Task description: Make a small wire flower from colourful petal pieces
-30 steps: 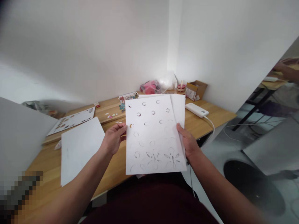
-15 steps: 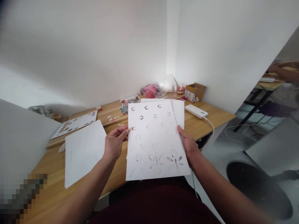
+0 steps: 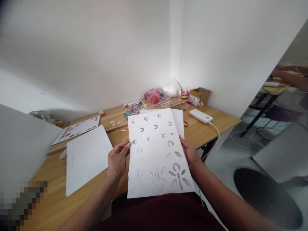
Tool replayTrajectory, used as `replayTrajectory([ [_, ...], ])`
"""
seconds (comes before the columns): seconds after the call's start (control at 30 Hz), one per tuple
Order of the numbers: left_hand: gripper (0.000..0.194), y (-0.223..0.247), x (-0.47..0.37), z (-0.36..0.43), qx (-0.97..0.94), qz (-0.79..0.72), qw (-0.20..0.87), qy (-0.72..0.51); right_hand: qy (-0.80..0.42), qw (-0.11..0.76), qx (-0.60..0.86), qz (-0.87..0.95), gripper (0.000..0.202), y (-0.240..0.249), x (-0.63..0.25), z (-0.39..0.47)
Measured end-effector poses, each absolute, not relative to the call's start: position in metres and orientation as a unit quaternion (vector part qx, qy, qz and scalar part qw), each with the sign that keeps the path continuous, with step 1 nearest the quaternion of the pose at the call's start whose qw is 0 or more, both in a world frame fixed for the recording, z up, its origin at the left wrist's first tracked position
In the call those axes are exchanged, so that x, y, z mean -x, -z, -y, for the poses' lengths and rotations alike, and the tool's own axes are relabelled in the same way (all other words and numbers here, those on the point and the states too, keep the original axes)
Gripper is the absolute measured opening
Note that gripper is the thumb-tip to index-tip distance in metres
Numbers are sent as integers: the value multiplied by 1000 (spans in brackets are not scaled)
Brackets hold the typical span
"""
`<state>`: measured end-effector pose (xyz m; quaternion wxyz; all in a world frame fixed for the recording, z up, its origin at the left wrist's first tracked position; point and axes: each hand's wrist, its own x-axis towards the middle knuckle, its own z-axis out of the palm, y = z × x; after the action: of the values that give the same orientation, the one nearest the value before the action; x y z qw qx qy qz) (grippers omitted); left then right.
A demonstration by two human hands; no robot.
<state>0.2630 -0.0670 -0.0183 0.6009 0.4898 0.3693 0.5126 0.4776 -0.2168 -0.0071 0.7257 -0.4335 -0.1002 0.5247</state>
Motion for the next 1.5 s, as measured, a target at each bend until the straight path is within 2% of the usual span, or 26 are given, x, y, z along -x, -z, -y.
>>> replayTrajectory([
  [0.27, 25, 16, -250, 77, -468, -361, 626, -508, -406, 710, 544, 190, 32, -22, -466, 223],
  [0.43, 65, 0, -249, 94, -454, -322, 667, -495, -441, 701, 532, 176, 55, -20, -460, 221],
  [0.5, 69, -4, -249, 97, -448, -311, 678, -493, -442, 701, 535, 163, 63, -17, -459, 220],
  [0.57, 62, -5, -249, 98, -440, -308, 677, -503, -435, 703, 541, 154, 66, -15, -460, 219],
  [0.73, 31, 1, -241, 98, -462, -344, 638, -511, -419, 695, 563, 154, 65, -20, -464, 222],
  [0.83, 23, 4, -233, 100, -497, -368, 612, -493, -396, 705, 565, 164, 61, -22, -464, 223],
  [0.97, 24, 7, -226, 99, -450, -360, 669, -470, -391, 729, 540, 155, 53, -19, -464, 221],
  [1.07, 26, 9, -220, 91, -389, -374, 678, -500, -415, 729, 524, 145, 48, -16, -466, 220],
  [1.3, 16, 11, -180, 42, -331, -418, 632, -562, -441, 742, 491, 119, 38, -14, -470, 220],
  [1.5, 26, 7, -127, 3, -324, -456, 563, -608, -417, 751, 496, 126, 39, -13, -475, 220],
])
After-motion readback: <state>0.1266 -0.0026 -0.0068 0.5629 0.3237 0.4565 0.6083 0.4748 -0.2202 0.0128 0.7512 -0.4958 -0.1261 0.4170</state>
